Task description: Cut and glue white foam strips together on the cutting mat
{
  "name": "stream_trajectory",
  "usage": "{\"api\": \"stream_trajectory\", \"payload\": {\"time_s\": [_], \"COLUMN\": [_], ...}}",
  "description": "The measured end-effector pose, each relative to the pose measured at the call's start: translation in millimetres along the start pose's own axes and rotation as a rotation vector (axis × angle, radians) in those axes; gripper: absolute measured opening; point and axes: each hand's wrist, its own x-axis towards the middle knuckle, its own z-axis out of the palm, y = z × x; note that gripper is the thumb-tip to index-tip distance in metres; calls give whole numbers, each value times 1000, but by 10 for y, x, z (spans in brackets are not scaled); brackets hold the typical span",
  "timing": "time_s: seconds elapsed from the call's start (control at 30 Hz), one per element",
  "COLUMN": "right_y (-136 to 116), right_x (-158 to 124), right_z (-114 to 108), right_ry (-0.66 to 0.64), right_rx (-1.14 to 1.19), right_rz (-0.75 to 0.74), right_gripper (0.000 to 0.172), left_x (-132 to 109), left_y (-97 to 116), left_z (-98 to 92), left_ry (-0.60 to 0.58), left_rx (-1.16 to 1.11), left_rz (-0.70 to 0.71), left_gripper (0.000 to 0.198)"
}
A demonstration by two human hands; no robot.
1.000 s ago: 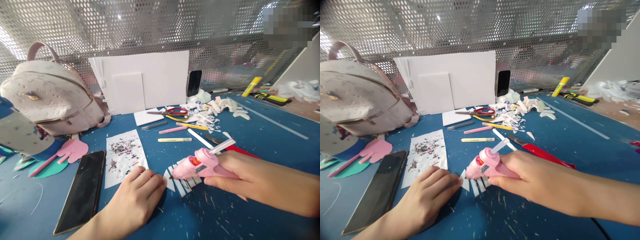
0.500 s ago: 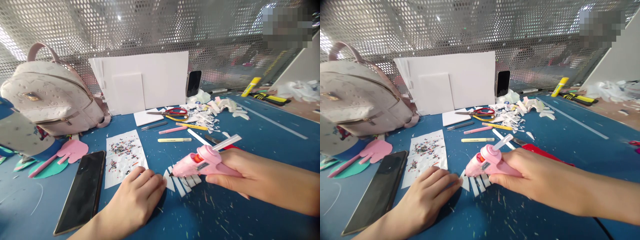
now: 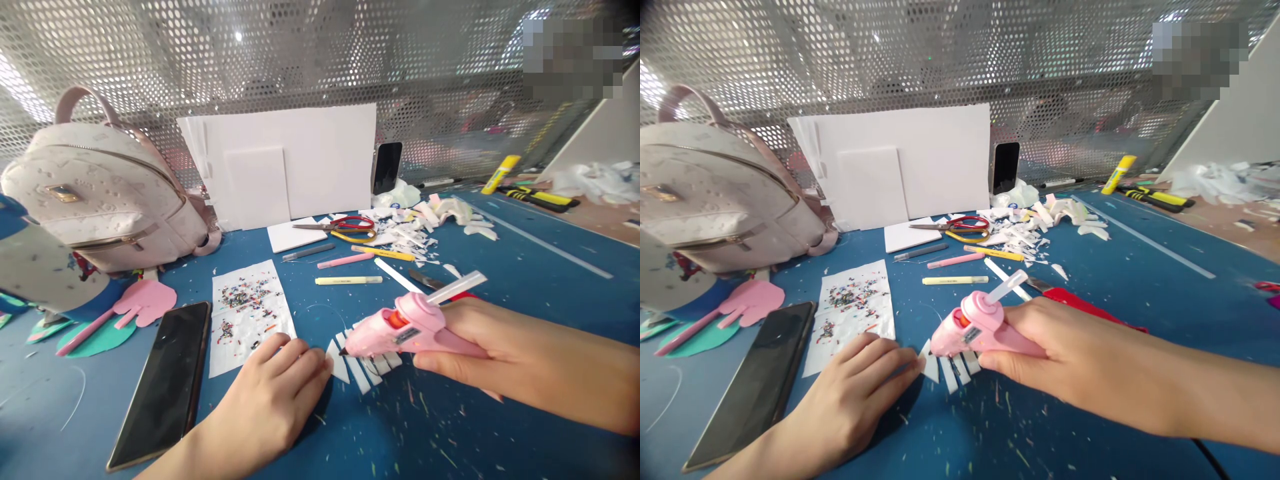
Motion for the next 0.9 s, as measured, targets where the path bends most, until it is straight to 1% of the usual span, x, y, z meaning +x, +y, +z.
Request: {"api": "stream_trajectory", "payload": {"time_s": [0.07, 0.13, 0.2, 0.33, 0.47, 0.53, 0.67, 0.73, 0.83, 0.9], "right_y": [-14, -22, -14, 26, 60, 58, -9, -48, -70, -68], "right_x": [20, 34, 38, 34, 53, 70, 101, 112, 127, 136], "right_z": [-22, -27, -17, 8, 10, 12, 28, 37, 52, 62], "right_ry": [-116, -166, -171, -164, -188, -197, -206, -194, -163, -174], "right_rx": [-21, -11, -8, -2, 30, 33, 32, 52, 71, 78], "right_rz": [63, 109, 106, 20, -32, -30, 22, 17, 16, 15], "right_gripper": [32, 33, 33, 38, 31, 32, 37, 41, 41, 43], "left_x": [6, 11, 16, 23, 30, 31, 34, 33, 26, 19], "left_y": [4, 7, 9, 13, 18, 18, 16, 15, 15, 16], "left_z": [-4, -5, -4, 0, 4, 6, 7, 10, 16, 19], "left_ry": [9, 11, 6, 11, 12, 9, 11, 12, 4, 1], "left_rx": [6, 10, 7, 12, 18, 17, 16, 15, 6, 5], "left_rz": [-2, -1, -2, -5, -7, -9, -7, -7, -8, -7], "left_gripper": [28, 29, 29, 28, 28, 28, 26, 26, 26, 26]}}
